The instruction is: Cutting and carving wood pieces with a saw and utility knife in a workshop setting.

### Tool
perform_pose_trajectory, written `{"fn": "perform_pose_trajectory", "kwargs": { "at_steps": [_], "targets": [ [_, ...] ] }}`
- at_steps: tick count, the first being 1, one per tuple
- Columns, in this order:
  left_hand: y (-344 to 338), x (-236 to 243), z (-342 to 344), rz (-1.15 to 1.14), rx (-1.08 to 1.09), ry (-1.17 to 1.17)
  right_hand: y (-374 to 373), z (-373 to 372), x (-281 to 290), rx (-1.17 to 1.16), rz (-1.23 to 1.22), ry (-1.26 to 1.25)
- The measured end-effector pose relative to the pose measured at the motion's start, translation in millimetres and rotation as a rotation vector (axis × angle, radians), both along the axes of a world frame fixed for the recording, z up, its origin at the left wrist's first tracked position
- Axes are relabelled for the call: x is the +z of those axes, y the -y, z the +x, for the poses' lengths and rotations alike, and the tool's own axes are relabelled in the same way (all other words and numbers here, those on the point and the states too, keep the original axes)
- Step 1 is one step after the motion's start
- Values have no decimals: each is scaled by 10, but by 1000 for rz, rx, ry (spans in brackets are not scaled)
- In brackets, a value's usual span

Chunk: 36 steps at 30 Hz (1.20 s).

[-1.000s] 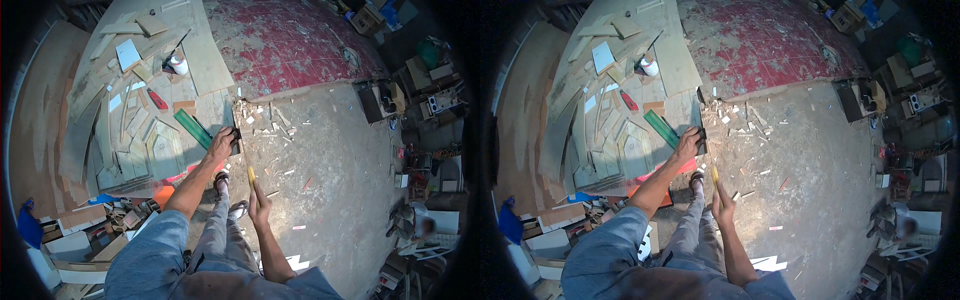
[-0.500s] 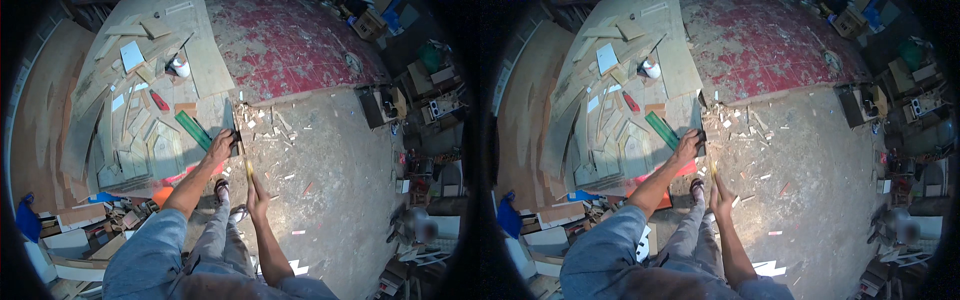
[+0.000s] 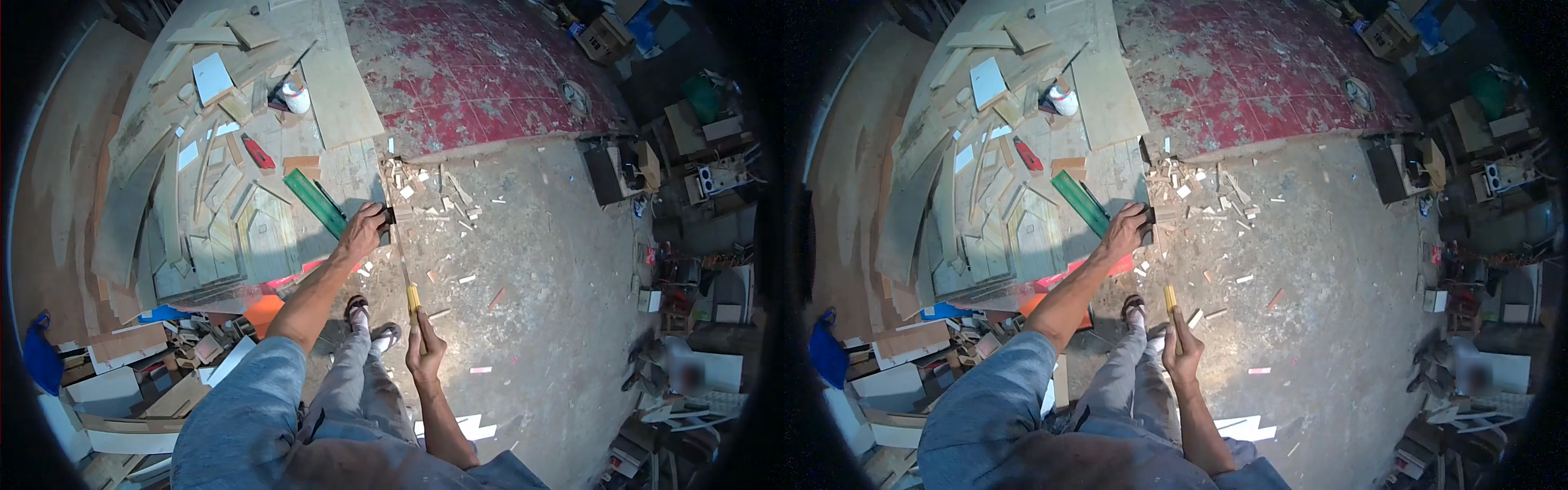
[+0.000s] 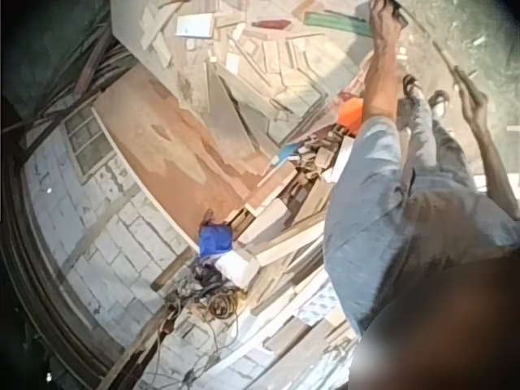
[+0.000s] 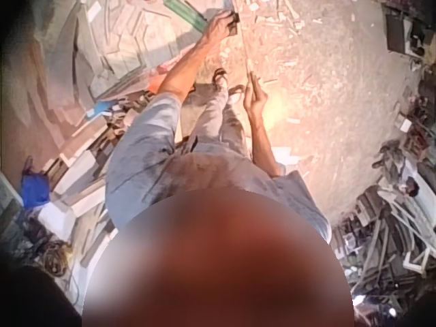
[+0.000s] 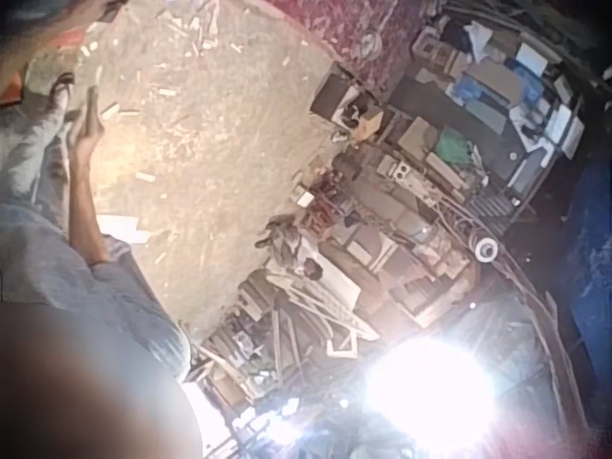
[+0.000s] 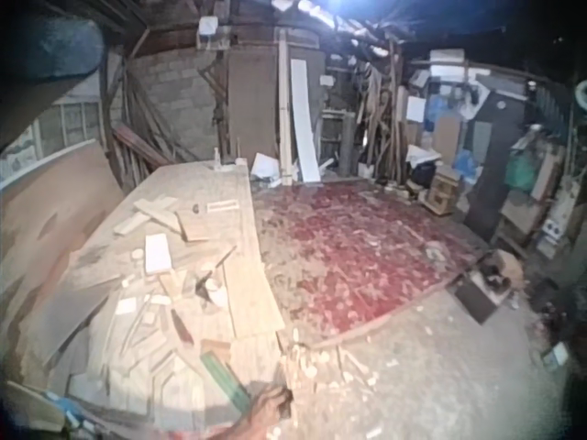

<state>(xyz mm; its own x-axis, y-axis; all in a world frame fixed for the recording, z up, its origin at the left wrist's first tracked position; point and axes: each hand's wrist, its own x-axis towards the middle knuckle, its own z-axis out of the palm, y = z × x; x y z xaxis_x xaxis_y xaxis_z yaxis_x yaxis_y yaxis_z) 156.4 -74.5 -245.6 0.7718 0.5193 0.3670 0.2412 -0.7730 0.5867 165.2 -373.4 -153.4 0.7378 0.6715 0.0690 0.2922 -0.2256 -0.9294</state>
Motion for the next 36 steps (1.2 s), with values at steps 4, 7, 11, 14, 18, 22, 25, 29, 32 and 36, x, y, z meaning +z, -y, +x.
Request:
{"fn": "perform_pose_trajectory", "kwargs": {
  "at_steps": [4, 7, 11, 14, 18, 22, 25, 29, 32, 36],
  "targets": [
    [65, 35, -1, -36, 5, 33, -21, 101, 341, -9, -150, -156],
    [103, 116, -27, -149, -9, 23, -10, 167, 497, 84, -74, -18],
    [71, 148, -37, -88, -22, 50, -54, 179, 608, 170, -61, -30],
    [46, 58, -89, -34, -16, -40, -154, 167, 729, 164, -121, -21],
    [127, 123, 8, -31, -14, -74, -250, 255, 897, 105, -115, 86],
    [62, -24, -48, -35, 22, -34, -253, 238, 776, 80, -80, 108],
    [-24, 3, -49, -9, 15, -20, -183, 244, 613, 95, -109, 106],
    [-24, 170, 0, -12, -65, 63, 6, 225, 290, 113, -27, 134],
    [-42, 130, -45, -7, -39, 41, -43, 211, 109, 139, -23, 45],
    [-10, 92, -12, 7, -41, 37, 10, 134, -287, 126, 21, 161]
  ]
}}
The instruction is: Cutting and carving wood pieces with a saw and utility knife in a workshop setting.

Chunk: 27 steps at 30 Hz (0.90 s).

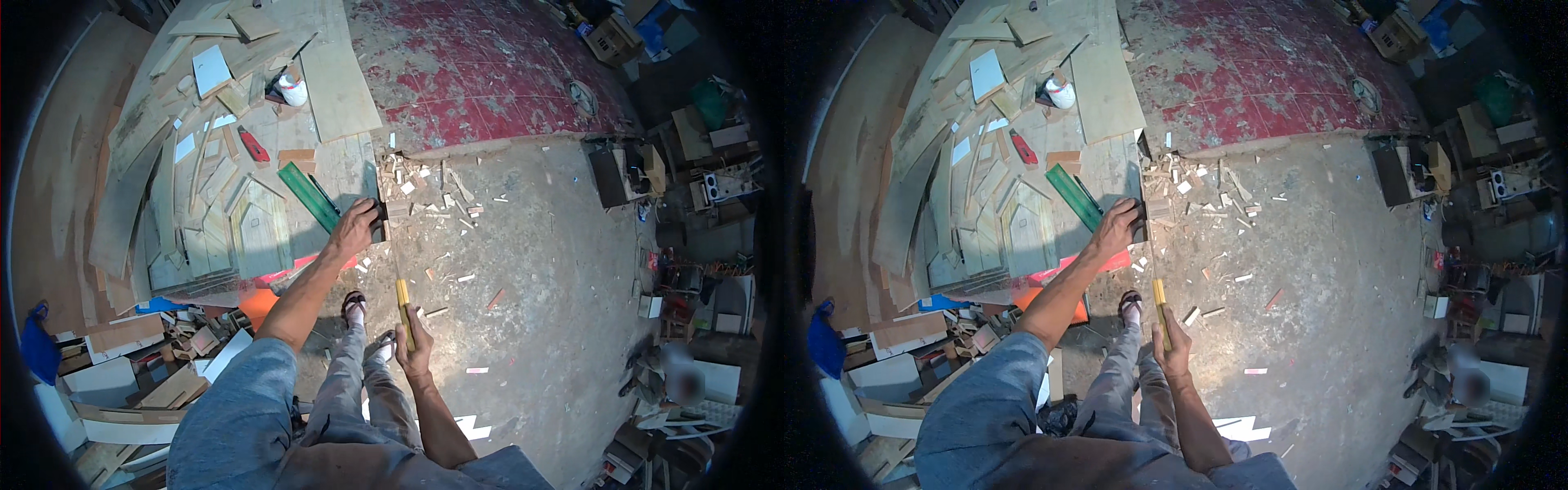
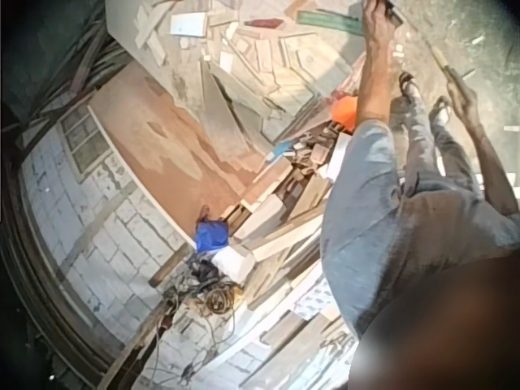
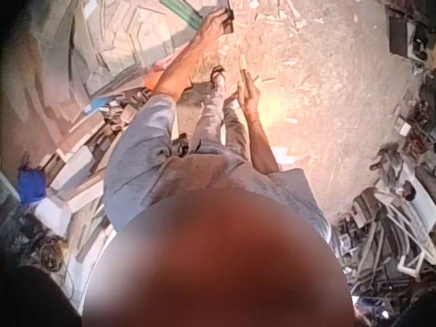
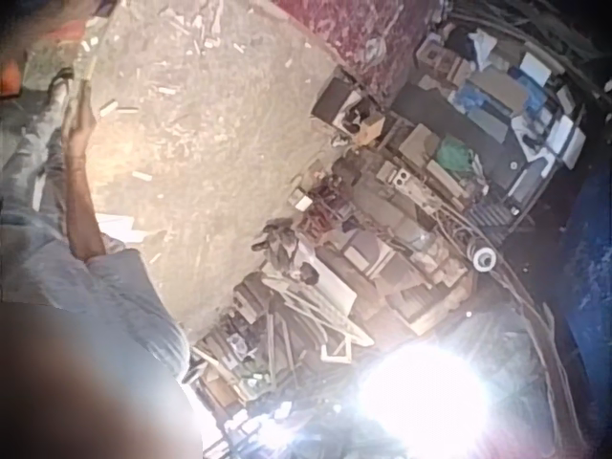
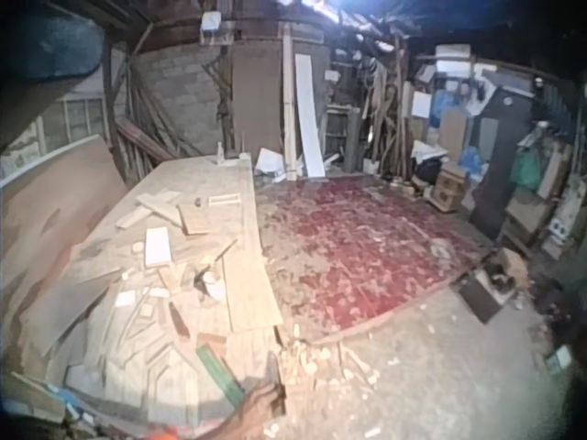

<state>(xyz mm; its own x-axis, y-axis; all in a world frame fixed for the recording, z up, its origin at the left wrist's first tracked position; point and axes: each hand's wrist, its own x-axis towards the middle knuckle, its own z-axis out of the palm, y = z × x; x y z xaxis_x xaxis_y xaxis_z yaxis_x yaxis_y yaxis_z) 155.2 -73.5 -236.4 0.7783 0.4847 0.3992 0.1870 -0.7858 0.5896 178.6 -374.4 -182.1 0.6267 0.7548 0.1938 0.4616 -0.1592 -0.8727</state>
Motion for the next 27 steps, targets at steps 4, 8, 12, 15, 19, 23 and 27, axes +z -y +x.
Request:
{"fn": "perform_pose_trajectory", "kwargs": {
  "at_steps": [4, 8, 12, 15, 19, 23, 27],
  "targets": [
    [-15, 22, -68, -14, 19, -21, -180, 69, 190, 19, -21, -145],
    [-10, 17, -23, -15, 4, -26, -220, 81, 116, -23, -46, -190],
    [42, -23, -68, 26, 48, 39, 21, 25, 151, -25, 34, -157],
    [81, 25, 21, -79, -7, -24, -420, 308, 81, -19, -24, -131],
    [20, 87, -51, -10, 58, -42, 141, 41, 5, -40, -108, -319],
    [111, 129, 54, -3, 38, 20, -310, 214, 10, -65, 92, -18],
    [100, -49, -77, -91, 33, 6, -92, 11, -57, -87, -18, -210]
  ]
}}
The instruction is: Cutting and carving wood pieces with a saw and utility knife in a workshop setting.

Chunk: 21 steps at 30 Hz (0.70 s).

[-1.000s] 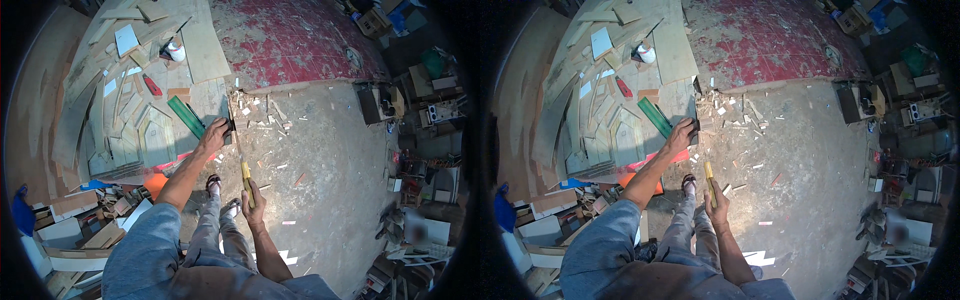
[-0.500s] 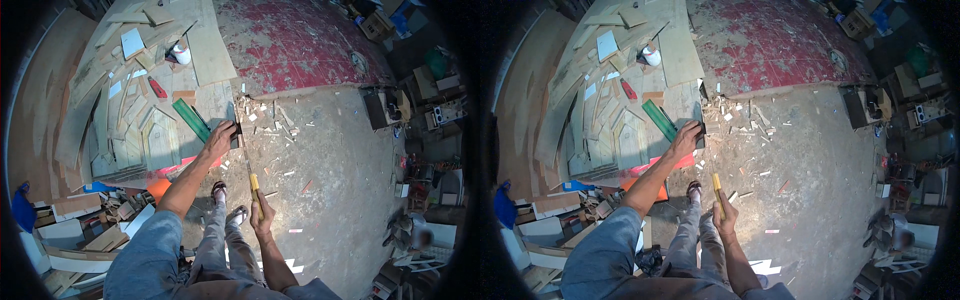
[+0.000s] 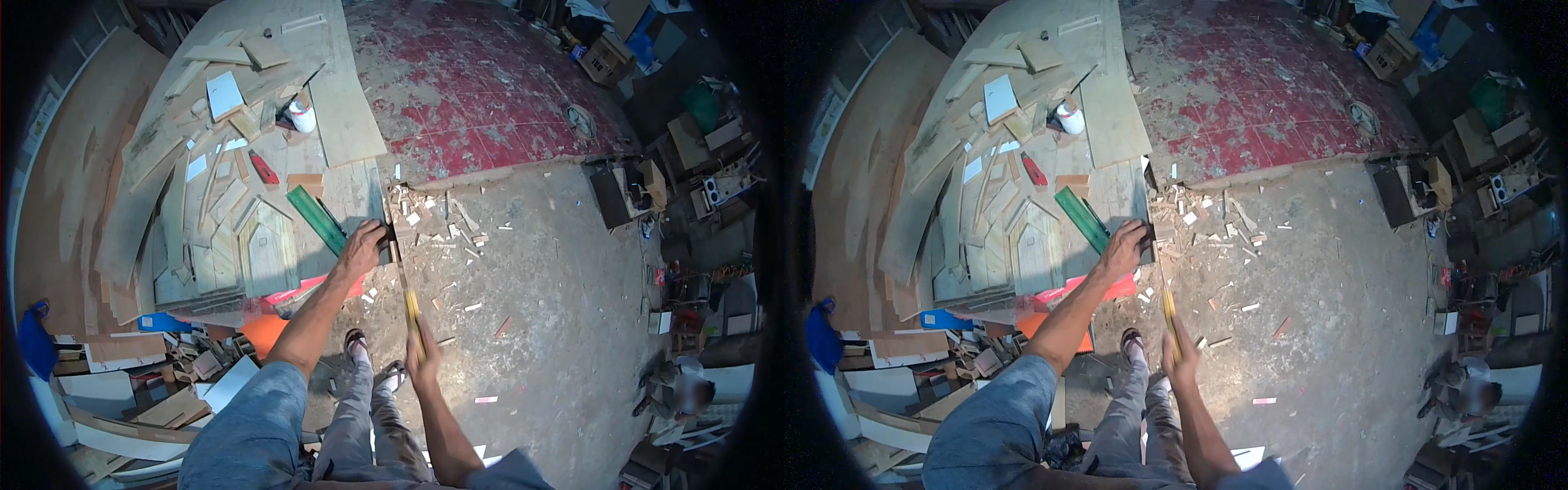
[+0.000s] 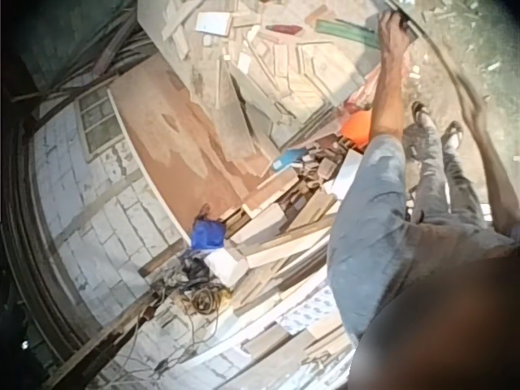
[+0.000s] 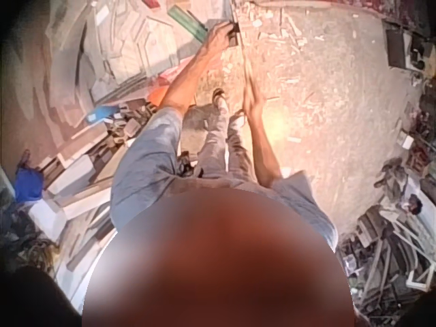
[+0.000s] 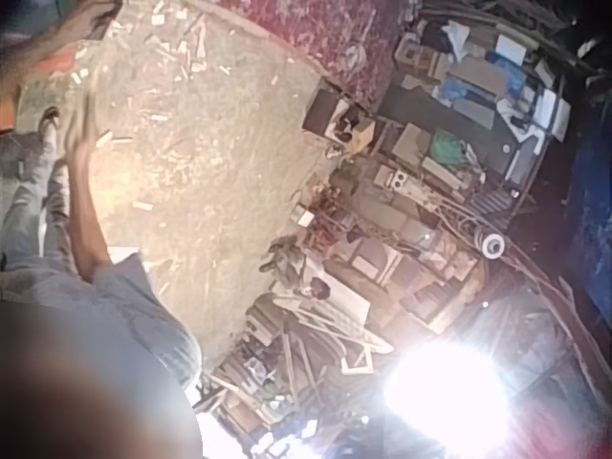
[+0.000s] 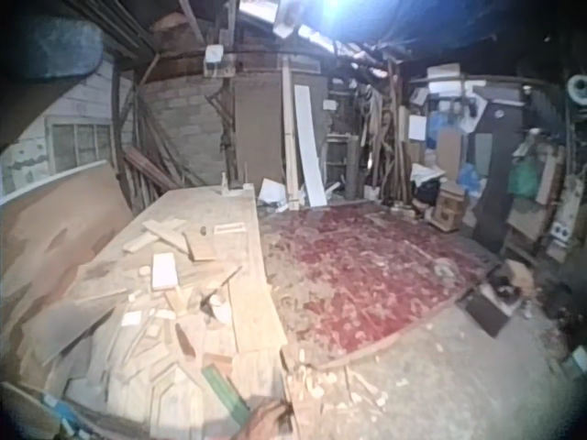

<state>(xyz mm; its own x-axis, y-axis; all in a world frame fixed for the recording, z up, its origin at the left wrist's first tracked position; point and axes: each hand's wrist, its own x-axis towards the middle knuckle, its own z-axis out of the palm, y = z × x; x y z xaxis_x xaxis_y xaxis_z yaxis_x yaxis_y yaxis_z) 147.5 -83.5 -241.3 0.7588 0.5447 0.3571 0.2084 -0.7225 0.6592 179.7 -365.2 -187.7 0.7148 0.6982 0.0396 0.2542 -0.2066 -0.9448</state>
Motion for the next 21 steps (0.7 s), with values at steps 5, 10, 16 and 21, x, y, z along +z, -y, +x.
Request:
{"fn": "perform_pose_trajectory", "kwargs": {
  "at_steps": [5, 10, 16, 21],
  "targets": [
    [-62, 200, 104, 35, 9, 16, -130, 163, 193, 29, 28, 143],
    [-35, 29, 48, 168, 91, 13, 300, -59, 52, 9, 13, 93],
    [21, 90, 154, 26, 16, 68, -211, 259, 218, 49, -118, -28],
    [-36, 170, 99, 22, 54, -29, 452, -44, 20, 31, 84, 200]
  ]
}}
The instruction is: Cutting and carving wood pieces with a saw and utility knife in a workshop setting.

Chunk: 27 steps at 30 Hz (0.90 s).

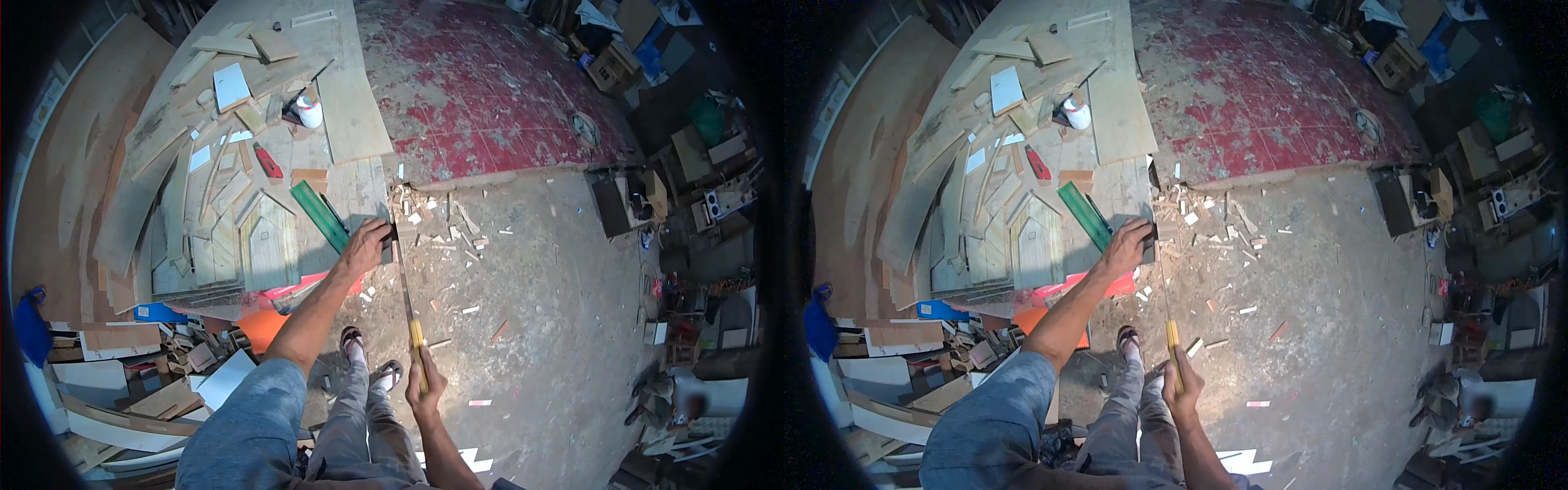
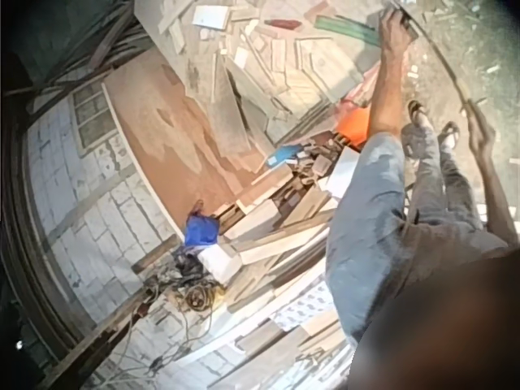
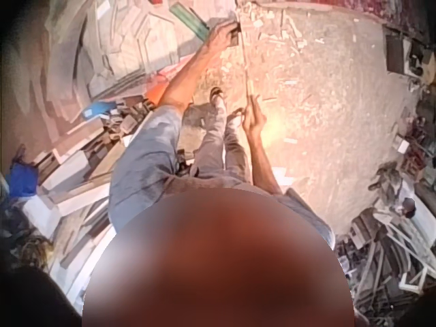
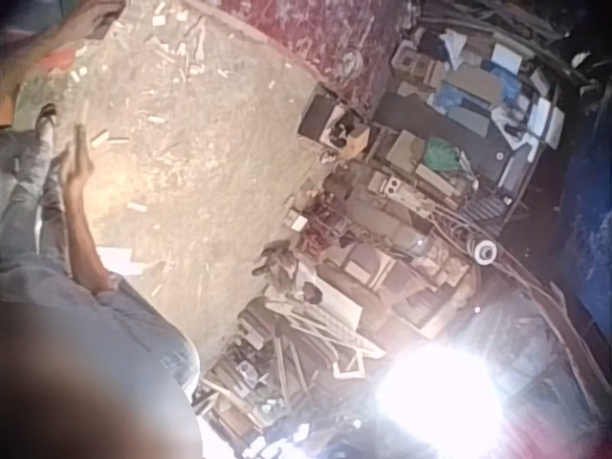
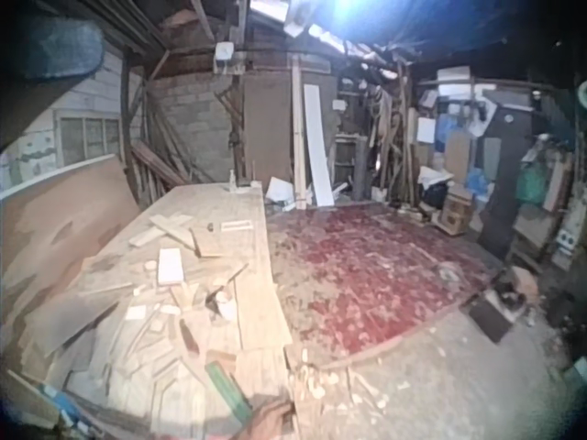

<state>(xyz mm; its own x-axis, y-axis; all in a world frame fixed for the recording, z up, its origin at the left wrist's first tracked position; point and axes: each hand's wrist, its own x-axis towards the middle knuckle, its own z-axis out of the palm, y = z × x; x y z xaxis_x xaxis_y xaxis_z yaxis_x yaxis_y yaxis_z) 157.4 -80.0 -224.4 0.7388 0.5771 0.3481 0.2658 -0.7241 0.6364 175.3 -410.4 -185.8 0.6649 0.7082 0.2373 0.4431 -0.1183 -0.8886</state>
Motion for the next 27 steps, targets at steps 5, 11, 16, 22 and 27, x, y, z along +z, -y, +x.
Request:
{"fn": "perform_pose_trajectory", "kwargs": {
  "at_steps": [5, 11, 16, 22, 27],
  "targets": [
    [-305, -14, -81, 27, 41, -148, -293, 123, 105, 65, -62, -154],
    [-131, -46, -88, 49, 33, -77, -102, 63, 295, 96, -54, -216],
    [-70, 86, 25, 16, 8, -154, -12, 84, 107, 148, -42, -173],
    [-165, -42, -1, 15, 33, 12, -116, 74, -34, 86, -79, -182],
    [-174, -30, 56, -29, -1, 46, -669, 119, 32, 66, -77, -200]
  ]
}}
